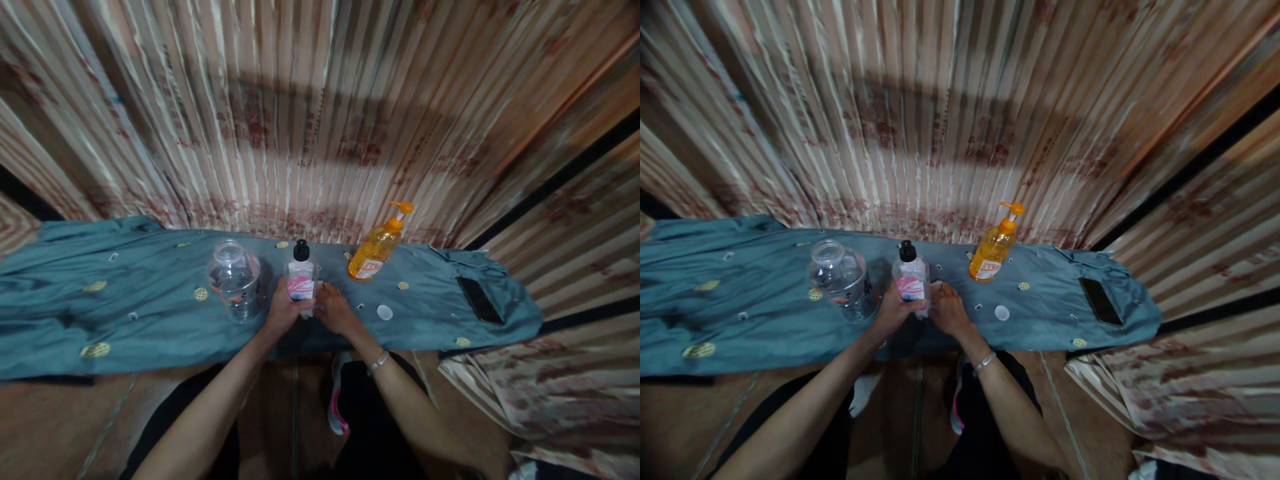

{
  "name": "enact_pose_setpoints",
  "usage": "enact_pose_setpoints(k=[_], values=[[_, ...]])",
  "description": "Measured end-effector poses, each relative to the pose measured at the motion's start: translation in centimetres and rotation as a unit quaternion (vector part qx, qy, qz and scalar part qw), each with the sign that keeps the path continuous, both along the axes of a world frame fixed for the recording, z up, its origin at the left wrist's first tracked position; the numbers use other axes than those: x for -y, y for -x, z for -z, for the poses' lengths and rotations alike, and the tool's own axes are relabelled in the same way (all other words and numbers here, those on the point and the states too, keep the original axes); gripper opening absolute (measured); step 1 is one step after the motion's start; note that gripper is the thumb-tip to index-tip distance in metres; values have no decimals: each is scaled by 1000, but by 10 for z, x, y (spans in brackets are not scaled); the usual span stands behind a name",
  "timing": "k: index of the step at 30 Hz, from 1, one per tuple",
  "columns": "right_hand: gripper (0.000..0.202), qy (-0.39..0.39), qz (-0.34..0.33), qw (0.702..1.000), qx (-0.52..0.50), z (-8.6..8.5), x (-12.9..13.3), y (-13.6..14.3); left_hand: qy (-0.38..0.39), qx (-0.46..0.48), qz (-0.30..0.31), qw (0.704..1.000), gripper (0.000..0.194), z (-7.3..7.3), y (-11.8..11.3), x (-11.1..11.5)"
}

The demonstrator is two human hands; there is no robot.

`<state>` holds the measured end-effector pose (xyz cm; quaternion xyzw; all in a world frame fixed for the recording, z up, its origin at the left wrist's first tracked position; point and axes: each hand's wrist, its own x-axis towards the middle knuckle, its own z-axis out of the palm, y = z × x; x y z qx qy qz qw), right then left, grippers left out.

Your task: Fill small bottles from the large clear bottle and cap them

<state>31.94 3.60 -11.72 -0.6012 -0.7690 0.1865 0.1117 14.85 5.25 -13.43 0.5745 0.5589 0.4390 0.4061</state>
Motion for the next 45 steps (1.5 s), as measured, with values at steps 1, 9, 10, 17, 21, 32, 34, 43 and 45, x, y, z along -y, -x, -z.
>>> enact_pose_setpoints(k=[1,9,10,17,21,32,34,43,45], values=[[48,-10,3,1000,-8,1,-1,-2,0,1,-2,1000,40,1,0,-1],[35,-73,103,988,-88,-1,-19,-31,7,4,-1,1000,40,8,-3,-1],[36,-83,108,986,-101,-5,-22,-32,7,7,3,1000,40,9,-5,-1],[49,-216,15,944,-250,-51,-20,-4,-8,44,15,999,42,14,-18,3],[49,-276,47,935,-218,-53,5,13,-32,62,10,998,42,15,-20,2],[50,-308,77,928,-197,-36,33,9,-120,26,4,992,47,21,-29,15],[49,-312,85,925,-199,-36,31,8,-139,9,4,990,49,22,-29,19],[44,-344,86,913,-199,-36,34,6,-152,-44,30,987,45,20,-19,16],[42,-350,76,914,-190,-36,38,8,-148,-52,36,987,44,17,-17,12]])
